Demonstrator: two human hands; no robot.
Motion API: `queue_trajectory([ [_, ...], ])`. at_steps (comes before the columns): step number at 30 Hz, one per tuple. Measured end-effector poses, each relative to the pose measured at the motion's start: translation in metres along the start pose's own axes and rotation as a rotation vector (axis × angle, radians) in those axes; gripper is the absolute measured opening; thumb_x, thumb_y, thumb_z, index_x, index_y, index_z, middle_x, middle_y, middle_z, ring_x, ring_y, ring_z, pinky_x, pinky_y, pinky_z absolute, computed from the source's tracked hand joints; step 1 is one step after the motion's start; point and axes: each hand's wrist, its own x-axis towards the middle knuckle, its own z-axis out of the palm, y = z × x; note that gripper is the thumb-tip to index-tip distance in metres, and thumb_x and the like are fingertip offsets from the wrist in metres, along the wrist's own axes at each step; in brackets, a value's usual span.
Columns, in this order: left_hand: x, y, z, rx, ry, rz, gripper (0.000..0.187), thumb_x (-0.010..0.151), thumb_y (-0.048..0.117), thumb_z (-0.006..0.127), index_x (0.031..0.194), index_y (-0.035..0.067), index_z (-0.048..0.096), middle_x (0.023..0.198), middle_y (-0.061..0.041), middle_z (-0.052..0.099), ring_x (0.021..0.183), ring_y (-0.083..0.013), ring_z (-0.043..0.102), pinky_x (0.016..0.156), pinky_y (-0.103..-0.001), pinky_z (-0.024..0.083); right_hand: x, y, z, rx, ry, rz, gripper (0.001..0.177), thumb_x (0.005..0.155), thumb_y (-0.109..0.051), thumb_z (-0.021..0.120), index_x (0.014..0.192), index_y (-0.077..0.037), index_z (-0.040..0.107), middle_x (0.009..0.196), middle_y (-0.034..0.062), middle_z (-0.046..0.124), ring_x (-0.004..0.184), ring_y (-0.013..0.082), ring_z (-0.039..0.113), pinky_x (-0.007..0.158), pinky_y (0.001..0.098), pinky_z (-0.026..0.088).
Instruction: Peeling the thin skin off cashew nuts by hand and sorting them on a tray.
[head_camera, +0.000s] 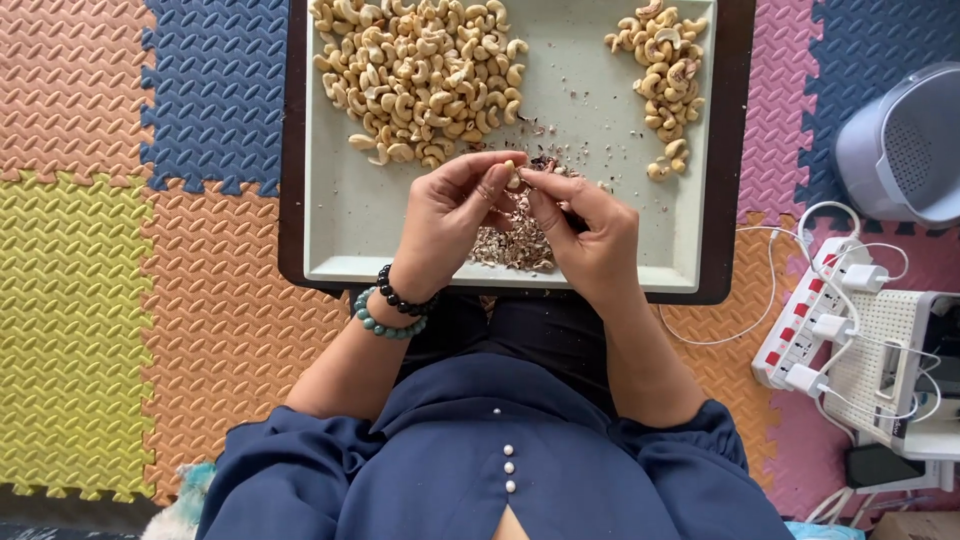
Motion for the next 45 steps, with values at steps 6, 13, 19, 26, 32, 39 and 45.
queue_trajectory([
  [6, 0.001, -0.002, 0.001, -0.017, -0.018, 0.005, 0.023, 0.103, 0.015, 0.064, 0.119, -0.001, 0.073, 0.091, -0.014, 0.074, 0.077, -0.0101, 0.067, 0.065, -0.03, 0.068, 0.003, -0.002, -0.004, 0.006, 0.001, 0.024, 0.017, 0.096, -0.006, 0.077, 0.113, -0.008, 0.078, 0.083, 0.0115, 0.077, 0.075, 0.0149, 0.075, 0.061, 0.0251, 0.054],
  [13, 0.001, 0.005, 0.0, -0.008, -0.063, 0.001, 0.021, 0.104, 0.013, 0.064, 0.116, -0.001, 0.073, 0.09, -0.014, 0.073, 0.078, -0.0094, 0.066, 0.069, -0.029, 0.068, 0.003, -0.006, -0.004, -0.041, 0.043, -0.009, 0.013, 0.093, -0.006, 0.081, 0.106, -0.005, 0.079, 0.084, 0.0152, 0.078, 0.077, 0.0222, 0.077, 0.06, 0.029, 0.056],
  [19, 0.0, 0.007, 0.0, -0.141, -0.085, -0.108, 0.025, 0.105, 0.016, 0.06, 0.119, -0.002, 0.07, 0.087, -0.014, 0.073, 0.075, -0.0103, 0.069, 0.067, -0.03, 0.069, 0.004, -0.003, -0.003, -0.013, 0.053, -0.093, 0.011, 0.096, -0.002, 0.076, 0.106, -0.004, 0.079, 0.082, 0.0146, 0.076, 0.068, 0.0224, 0.073, 0.058, 0.0341, 0.056],
  [26, 0.001, 0.006, -0.002, -0.087, -0.107, -0.093, 0.024, 0.105, 0.016, 0.06, 0.119, -0.002, 0.07, 0.087, -0.014, 0.072, 0.075, -0.0102, 0.068, 0.068, -0.031, 0.069, -0.001, -0.002, -0.004, -0.033, 0.046, -0.011, 0.013, 0.094, -0.009, 0.079, 0.107, -0.013, 0.08, 0.078, 0.0063, 0.077, 0.066, 0.0154, 0.071, 0.06, 0.0293, 0.056],
  [32, 0.02, 0.021, -0.024, 0.349, -0.054, 0.232, 0.017, 0.105, 0.007, 0.062, 0.116, 0.002, 0.074, 0.092, -0.013, 0.071, 0.076, -0.0119, 0.063, 0.065, -0.028, 0.065, 0.001, 0.008, -0.044, -0.257, 0.028, -0.019, 0.021, 0.1, -0.012, 0.073, 0.121, -0.012, 0.075, 0.094, 0.0123, 0.078, 0.084, 0.031, 0.075, 0.073, 0.0409, 0.057],
  [39, 0.026, 0.043, -0.031, 0.813, 0.129, 0.593, 0.017, 0.102, 0.0, 0.069, 0.118, 0.002, 0.074, 0.111, -0.018, 0.068, 0.074, -0.0193, 0.063, 0.054, -0.027, 0.055, 0.002, 0.053, -0.107, -0.917, -0.028, -0.066, 0.061, 0.092, -0.02, 0.083, 0.15, -0.018, 0.065, 0.097, 0.0109, 0.079, 0.079, 0.0365, 0.073, 0.075, 0.0482, 0.057],
  [45, 0.02, 0.016, -0.02, 0.596, -0.02, 0.473, 0.019, 0.098, 0.006, 0.072, 0.113, 0.015, 0.079, 0.103, -0.009, 0.076, 0.08, -0.0187, 0.073, 0.054, -0.025, 0.058, -0.001, 0.054, -0.098, -0.871, -0.015, -0.041, 0.053, 0.089, -0.016, 0.084, 0.14, -0.024, 0.072, 0.098, 0.0063, 0.078, 0.08, 0.0278, 0.074, 0.071, 0.04, 0.058],
])
